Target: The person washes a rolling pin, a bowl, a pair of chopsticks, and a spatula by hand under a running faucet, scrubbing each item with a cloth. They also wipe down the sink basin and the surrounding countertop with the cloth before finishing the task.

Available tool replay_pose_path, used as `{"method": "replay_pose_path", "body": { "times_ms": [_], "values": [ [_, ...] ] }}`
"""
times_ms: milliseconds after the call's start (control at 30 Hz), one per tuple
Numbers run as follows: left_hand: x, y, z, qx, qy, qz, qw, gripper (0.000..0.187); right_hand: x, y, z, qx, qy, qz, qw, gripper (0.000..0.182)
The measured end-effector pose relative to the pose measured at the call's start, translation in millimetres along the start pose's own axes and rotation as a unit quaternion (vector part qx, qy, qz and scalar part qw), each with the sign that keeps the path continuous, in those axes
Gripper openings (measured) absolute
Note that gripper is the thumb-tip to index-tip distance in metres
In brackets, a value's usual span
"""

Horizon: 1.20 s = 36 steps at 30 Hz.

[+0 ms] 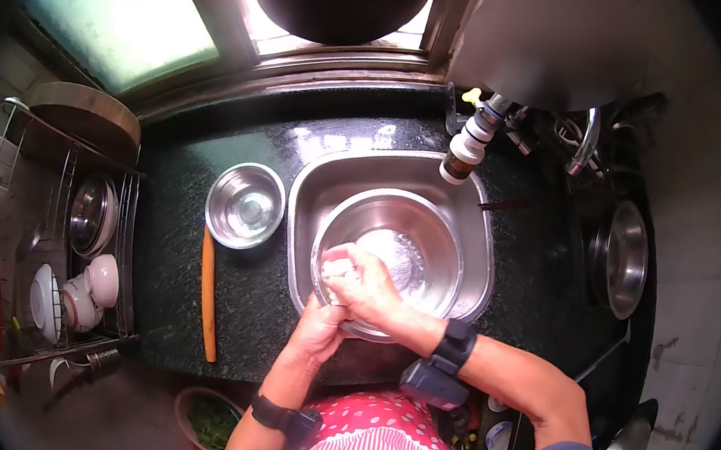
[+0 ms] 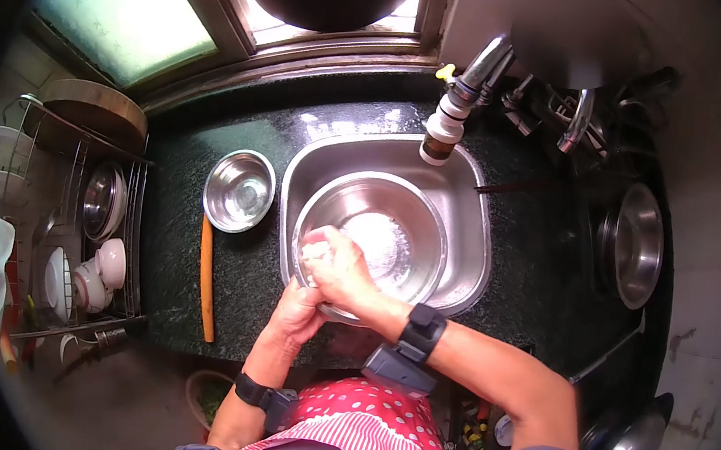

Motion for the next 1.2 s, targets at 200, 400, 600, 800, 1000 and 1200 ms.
{"method": "replay_pose_path", "body": {
  "times_ms": [200,400,600,800,1000,1200],
  "values": [
    [-13.1,2.2,-9.4,-0.029,0.055,-0.095,0.994,0.053,24.4,67.3,7.2,-0.039,-0.060,0.058,0.996,0.029],
    [-18.6,8.2,-14.8,-0.037,0.109,-0.114,0.987,0.052,49.9,111.4,7.2,-0.068,-0.035,0.002,0.997,0.030],
    [-2.8,-5.3,-13.4,-0.044,0.117,-0.089,0.988,0.051,13.8,70.8,5.9,-0.125,-0.218,0.215,0.944,0.043],
    [19.0,-16.4,-18.6,-0.033,0.081,-0.032,0.996,0.048,-19.0,28.1,19.1,-0.199,-0.151,0.170,0.953,0.030],
    [2.9,-18.4,-26.3,-0.042,0.042,0.004,0.998,0.055,8.8,1.3,7.8,-0.015,-0.075,0.067,0.995,0.018],
    [-33.5,-3.6,-27.4,0.020,-0.045,0.087,0.995,0.058,22.2,19.5,-6.5,0.198,-0.030,0.005,0.980,0.021]
  ]
}}
Point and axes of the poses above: each hand's wrist, its own z-axis towards the middle knuckle, its own y-axis out of the back of the hand, x = y × z, the point moved 1 cm from there along z, towards the middle knuckle, and after that the axes turned 9 degrees about -z, right-handed, at the moved point
